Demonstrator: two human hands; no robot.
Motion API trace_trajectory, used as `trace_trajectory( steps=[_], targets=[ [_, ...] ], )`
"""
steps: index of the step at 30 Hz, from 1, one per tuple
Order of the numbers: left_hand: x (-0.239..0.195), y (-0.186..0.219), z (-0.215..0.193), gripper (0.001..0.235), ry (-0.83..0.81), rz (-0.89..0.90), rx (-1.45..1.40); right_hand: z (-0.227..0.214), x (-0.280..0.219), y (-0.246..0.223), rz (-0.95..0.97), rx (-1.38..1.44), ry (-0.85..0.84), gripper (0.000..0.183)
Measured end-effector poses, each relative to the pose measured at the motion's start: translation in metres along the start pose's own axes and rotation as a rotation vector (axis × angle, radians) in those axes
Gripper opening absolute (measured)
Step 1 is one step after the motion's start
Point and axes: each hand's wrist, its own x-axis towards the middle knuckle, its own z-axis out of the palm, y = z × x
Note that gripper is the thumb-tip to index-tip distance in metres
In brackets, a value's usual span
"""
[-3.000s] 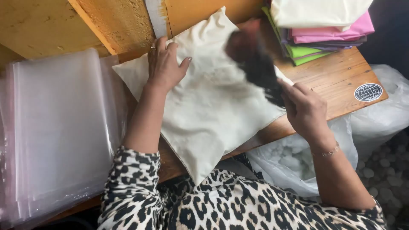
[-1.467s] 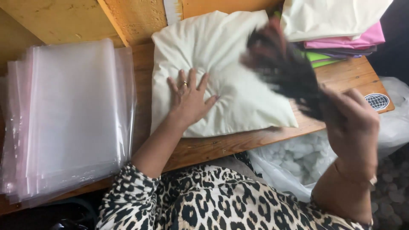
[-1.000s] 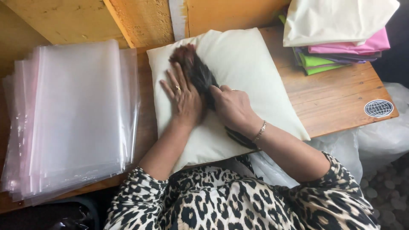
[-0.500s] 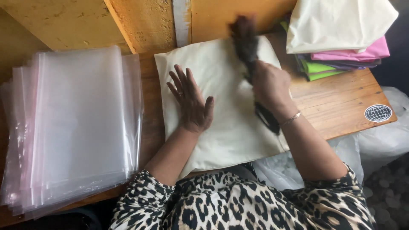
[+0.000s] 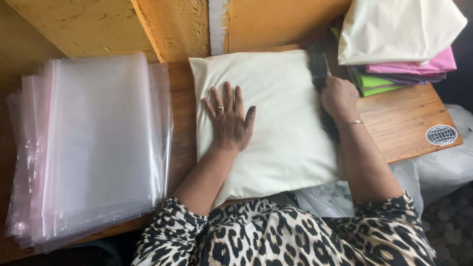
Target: Brushing a pillow to clean it and then carefully inserting it into a clear plastic bag for packaging.
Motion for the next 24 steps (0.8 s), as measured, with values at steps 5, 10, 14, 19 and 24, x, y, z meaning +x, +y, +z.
trace_trajectory(
  steps=[5, 10, 14, 19, 24],
  targets=[
    [0.002, -0.003, 0.006, 0.091, 0.038, -0.013, -0.022, -0.034, -0.023, -0.012, 0.013, 0.061, 0.103, 0.024],
    [-0.002, -0.010, 0.005, 0.093, 0.129, -0.015, -0.236, -0.107, -0.114, -0.145, -0.250, -0.036, 0.314, 0.029],
    [-0.004, -0.013, 0.006, 0.094, 0.155, 0.017, -0.176, -0.079, -0.144, -0.151, -0.533, 0.306, 0.024, 0.049],
    [-0.004, 0.004, -0.007, 0.095, -0.048, 0.055, 0.069, -0.045, -0.109, -0.048, -0.198, 0.093, 0.031, 0.042],
    [-0.004, 0.002, -0.001, 0.091, 0.042, 0.067, -0.003, 0.007, -0.086, 0.054, 0.185, 0.004, -0.082, 0.032]
  ],
)
